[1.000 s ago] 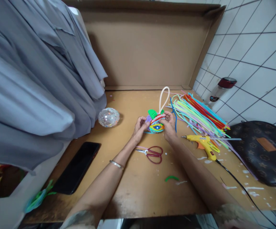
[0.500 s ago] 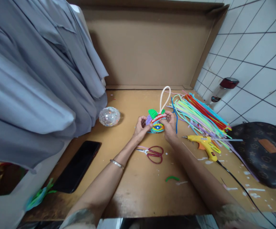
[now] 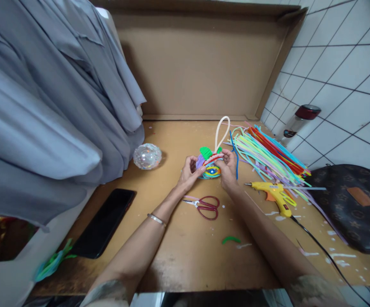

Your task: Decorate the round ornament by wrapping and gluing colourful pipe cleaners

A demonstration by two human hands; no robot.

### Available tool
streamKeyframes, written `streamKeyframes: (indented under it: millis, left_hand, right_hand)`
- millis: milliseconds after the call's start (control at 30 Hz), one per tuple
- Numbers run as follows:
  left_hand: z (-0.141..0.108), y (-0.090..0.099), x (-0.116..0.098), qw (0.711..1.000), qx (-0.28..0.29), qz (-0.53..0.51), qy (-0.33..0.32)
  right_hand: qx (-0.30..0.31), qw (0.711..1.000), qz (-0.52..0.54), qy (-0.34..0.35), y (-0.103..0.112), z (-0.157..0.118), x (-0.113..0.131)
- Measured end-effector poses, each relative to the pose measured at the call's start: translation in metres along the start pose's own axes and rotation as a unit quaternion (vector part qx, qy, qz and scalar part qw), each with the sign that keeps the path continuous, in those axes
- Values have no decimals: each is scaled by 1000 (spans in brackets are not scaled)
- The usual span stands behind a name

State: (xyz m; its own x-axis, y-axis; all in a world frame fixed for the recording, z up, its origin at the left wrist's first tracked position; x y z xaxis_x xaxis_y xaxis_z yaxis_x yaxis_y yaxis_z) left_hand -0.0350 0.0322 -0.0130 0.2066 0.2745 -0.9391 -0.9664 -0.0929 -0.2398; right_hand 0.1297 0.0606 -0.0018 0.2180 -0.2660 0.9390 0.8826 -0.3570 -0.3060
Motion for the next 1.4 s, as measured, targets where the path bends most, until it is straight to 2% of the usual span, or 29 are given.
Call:
streamKeyframes:
  millis: [533,667,800,900,1100,1233,1400]
  left_hand:
    - [4,-2,2,999,-29,19,18]
    - [7,4,5,998,-53,25,20]
    - [10,10,7,997,-76,23,17]
    - [11,12,7,997,-77,22,18]
    - [10,14,7,996,-80,34,29]
    - [9,15,7,995,-86,34,22]
    - [11,14,9,997,-64,32,25]
  right_hand:
    - [0,999,27,-24,-2,-3,3]
    - [-5,996,76,-44,-2,-2,5]
    - [-30,985,150,-76,2,4,3]
    - [-55,981,165,-87,6,6,-3]
    - [-134,986,56,-78,14,-6,-17]
    - [-140,990,-6,-18,13,-27,-13]
    - [-131,990,-41,22,11,-47,-12]
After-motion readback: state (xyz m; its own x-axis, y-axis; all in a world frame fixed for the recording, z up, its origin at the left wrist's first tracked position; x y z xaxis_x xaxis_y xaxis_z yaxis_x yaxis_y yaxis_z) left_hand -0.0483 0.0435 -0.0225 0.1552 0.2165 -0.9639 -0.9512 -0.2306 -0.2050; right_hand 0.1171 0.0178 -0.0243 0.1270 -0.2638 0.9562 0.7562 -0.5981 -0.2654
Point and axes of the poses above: each hand's wrist, its own z-axis towards the middle knuckle, its own y-axis out of the back of the hand, x = y × z, the point moved 6 cm from there along z, towards the middle knuckle, and after that the axes turned 10 degrees about -x, right-handed, at the moved point
